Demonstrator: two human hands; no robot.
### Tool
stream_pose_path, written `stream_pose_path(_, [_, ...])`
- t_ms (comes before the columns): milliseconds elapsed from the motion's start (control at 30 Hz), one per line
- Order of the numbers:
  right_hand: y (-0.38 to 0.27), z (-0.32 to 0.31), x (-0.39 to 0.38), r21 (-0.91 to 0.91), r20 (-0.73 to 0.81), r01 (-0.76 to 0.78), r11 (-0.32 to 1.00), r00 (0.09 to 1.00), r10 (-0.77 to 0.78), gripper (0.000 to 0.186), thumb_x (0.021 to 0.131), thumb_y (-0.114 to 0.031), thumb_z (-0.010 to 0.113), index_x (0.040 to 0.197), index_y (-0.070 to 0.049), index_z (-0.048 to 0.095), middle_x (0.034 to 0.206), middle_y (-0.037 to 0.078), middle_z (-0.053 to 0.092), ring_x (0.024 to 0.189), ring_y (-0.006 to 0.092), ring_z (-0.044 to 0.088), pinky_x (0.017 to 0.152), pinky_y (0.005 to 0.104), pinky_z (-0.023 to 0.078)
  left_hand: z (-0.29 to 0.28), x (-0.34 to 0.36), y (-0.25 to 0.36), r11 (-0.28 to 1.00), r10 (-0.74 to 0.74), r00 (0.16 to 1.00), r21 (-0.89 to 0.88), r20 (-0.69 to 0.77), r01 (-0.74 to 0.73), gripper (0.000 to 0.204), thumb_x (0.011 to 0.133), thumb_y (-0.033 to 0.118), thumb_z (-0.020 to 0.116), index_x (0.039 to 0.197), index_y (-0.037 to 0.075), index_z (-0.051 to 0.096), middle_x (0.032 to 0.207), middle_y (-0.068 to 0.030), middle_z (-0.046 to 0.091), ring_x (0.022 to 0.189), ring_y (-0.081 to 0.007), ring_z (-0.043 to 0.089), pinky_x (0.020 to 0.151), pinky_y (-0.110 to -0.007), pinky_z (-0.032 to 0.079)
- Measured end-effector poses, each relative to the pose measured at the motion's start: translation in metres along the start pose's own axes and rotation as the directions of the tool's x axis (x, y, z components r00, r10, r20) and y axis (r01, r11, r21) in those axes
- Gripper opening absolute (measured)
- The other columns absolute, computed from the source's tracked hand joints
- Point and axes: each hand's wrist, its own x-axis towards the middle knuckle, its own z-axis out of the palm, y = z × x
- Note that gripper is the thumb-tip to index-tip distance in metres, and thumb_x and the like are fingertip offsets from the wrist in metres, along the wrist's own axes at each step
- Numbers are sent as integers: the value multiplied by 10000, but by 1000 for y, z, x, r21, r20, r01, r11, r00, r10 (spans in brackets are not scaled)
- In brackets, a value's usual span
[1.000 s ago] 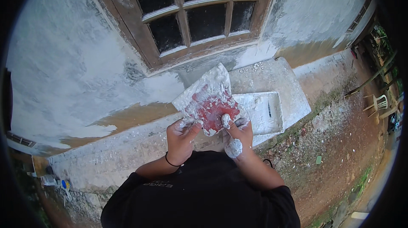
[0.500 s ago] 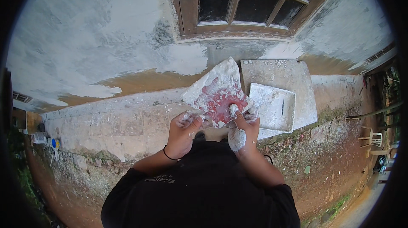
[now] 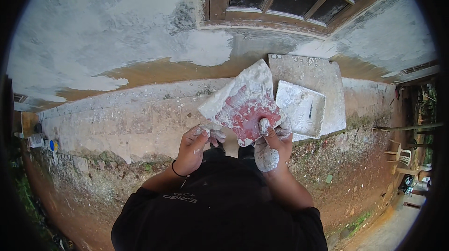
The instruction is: Applying plaster or putty to a wall surface and corner using a hand spreader.
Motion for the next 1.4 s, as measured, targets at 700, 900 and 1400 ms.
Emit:
stream_pose_path(700, [-42,-97,-141,11,167,28,1000,986,-30,375,711,-105,624,1049,-29,483,965,120,545,873,278,563,749,471,481,46,-140,-31,979,201,932,-89,302,-182,306,849,116,492,1109,-41,455,1002,-100,545,920,-162,511,826,-294,375])
stream_pose_path(900, [-4,-220,-238,148,245,29,989,967,-65,343,724,-39,612,1026,22,463,893,151,568,825,254,576,743,400,488,48,-267,-138,925,330,893,83,306,-371,338,836,109,505,1131,-46,450,995,-108,545,890,-161,504,791,-293,379])
stream_pose_path(1400, [-16,-274,-433,134,479,-162,978,874,79,374,740,-106,579,1093,-81,458,1135,163,463,1083,330,449,897,496,377,97,-516,-174,930,325,943,159,66,-332,434,806,232,562,1113,-55,454,1055,-179,527,895,-268,531,744,-365,410])
